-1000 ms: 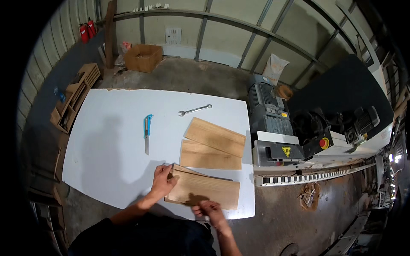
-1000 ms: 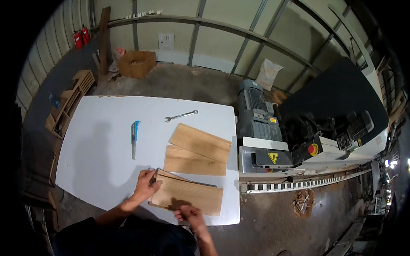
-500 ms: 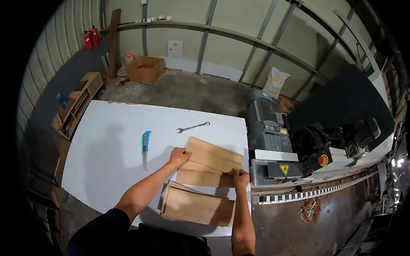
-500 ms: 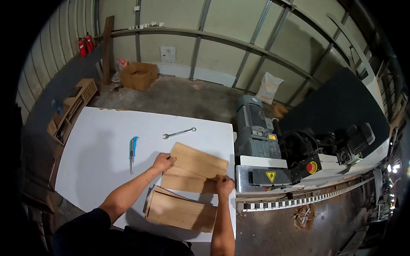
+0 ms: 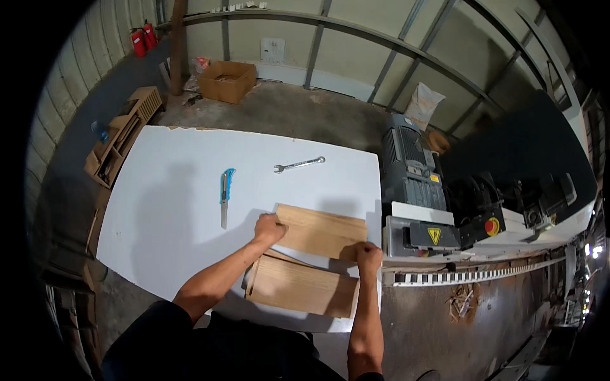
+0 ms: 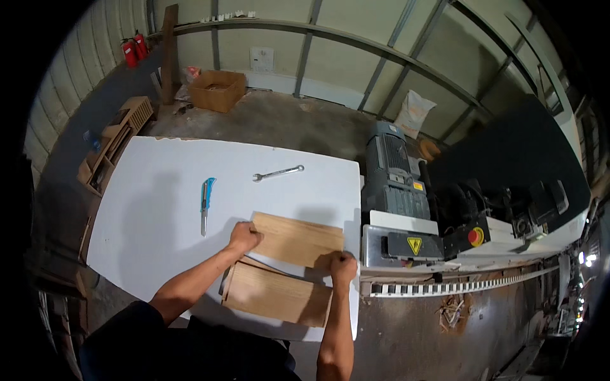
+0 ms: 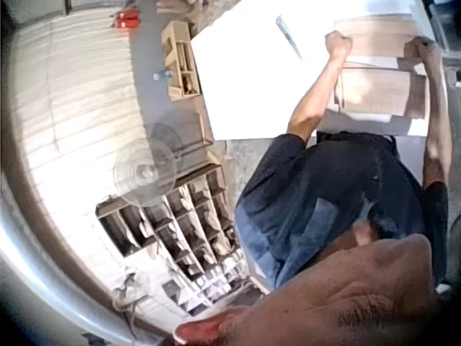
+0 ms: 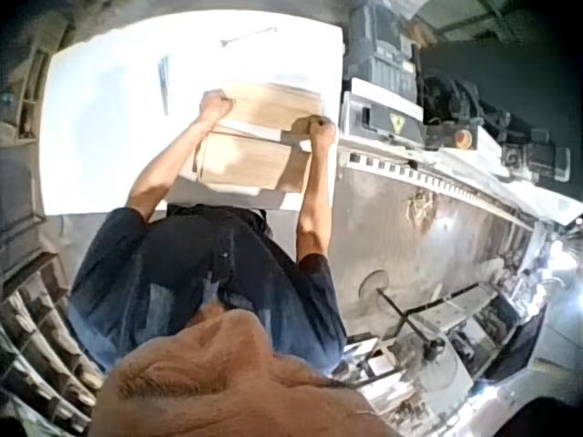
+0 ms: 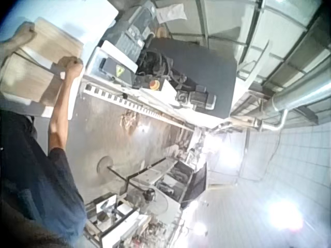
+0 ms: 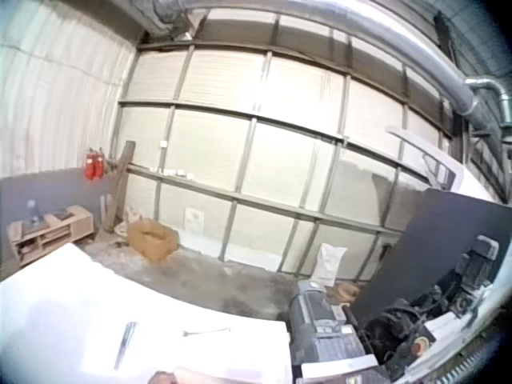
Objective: The person organizes wooden planks in a woodworking shop by first picking them up from a white table, carrying them across the room, and placing them onto a large stack of matching planks on a pallet.
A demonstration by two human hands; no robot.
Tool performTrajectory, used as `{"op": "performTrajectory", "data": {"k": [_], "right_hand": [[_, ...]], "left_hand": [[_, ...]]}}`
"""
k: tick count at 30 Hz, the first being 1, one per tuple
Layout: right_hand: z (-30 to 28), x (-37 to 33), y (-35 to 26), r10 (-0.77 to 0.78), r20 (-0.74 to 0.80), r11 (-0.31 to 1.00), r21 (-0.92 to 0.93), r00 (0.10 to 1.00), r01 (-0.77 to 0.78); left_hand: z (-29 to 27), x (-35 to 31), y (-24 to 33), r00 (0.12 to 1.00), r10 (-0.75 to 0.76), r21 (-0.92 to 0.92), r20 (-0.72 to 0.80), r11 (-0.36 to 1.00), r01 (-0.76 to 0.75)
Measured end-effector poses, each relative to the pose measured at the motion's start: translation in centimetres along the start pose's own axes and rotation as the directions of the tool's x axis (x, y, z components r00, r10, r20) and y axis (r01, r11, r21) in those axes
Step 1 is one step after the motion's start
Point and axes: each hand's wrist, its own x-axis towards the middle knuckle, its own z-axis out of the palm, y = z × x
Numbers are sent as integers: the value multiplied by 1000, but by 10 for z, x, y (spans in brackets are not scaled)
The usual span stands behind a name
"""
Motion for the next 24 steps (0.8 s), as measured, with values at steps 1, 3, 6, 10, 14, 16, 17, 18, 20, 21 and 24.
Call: {"op": "performTrajectory", "data": {"k": [1, 3, 6, 10, 14, 16, 17, 18, 20, 21, 24], "right_hand": [[-6, -2, -7, 32, 9, 999, 32, 999, -33], [-31, -17, -36, -1, 13, 999, 49, 1000, 0], [-64, -49, -45, -16, -15, 933, 360, 1000, 20], [-90, -126, -29, 69, 16, 954, 293, 998, -70], [-83, -182, 14, 227, 191, 910, 309, 955, -278], [-81, -178, 21, 63, 43, 980, 185, 997, -70], [-81, -176, 25, -129, -81, 991, 32, 988, 132], [-82, -170, 26, -68, -9, 997, -21, 998, 68], [-84, -155, 8, 144, 153, 969, 179, 978, -171], [-85, -149, -5, 306, 354, 847, 323, 884, -423], [-78, -137, -9, 284, 498, 806, 340, 820, -485]], "left_hand": [[-6, -1, 9, 995, -95, -86, 6, 992, 95], [-22, -4, 13, 998, 3, -78, -60, 997, -7], [-50, -41, 30, 974, 186, 2, -128, 982, -187], [-83, -118, 36, 966, 257, 33, -32, 966, -256], [-54, -167, -16, 987, 161, 101, -4, 982, -160], [-37, -171, -35, 980, 137, 31, -141, 990, -134], [-37, -166, -42, 980, 141, 29, -137, 990, -138], [-42, -158, -46, 997, 64, -210, 48, 976, -53], [-44, -143, -48, 969, 31, -414, 244, 907, 75], [-45, -137, -48, 932, -72, -471, 356, 847, 246], [-44, -124, -43, 868, -121, -446, 482, 819, 362]]}}
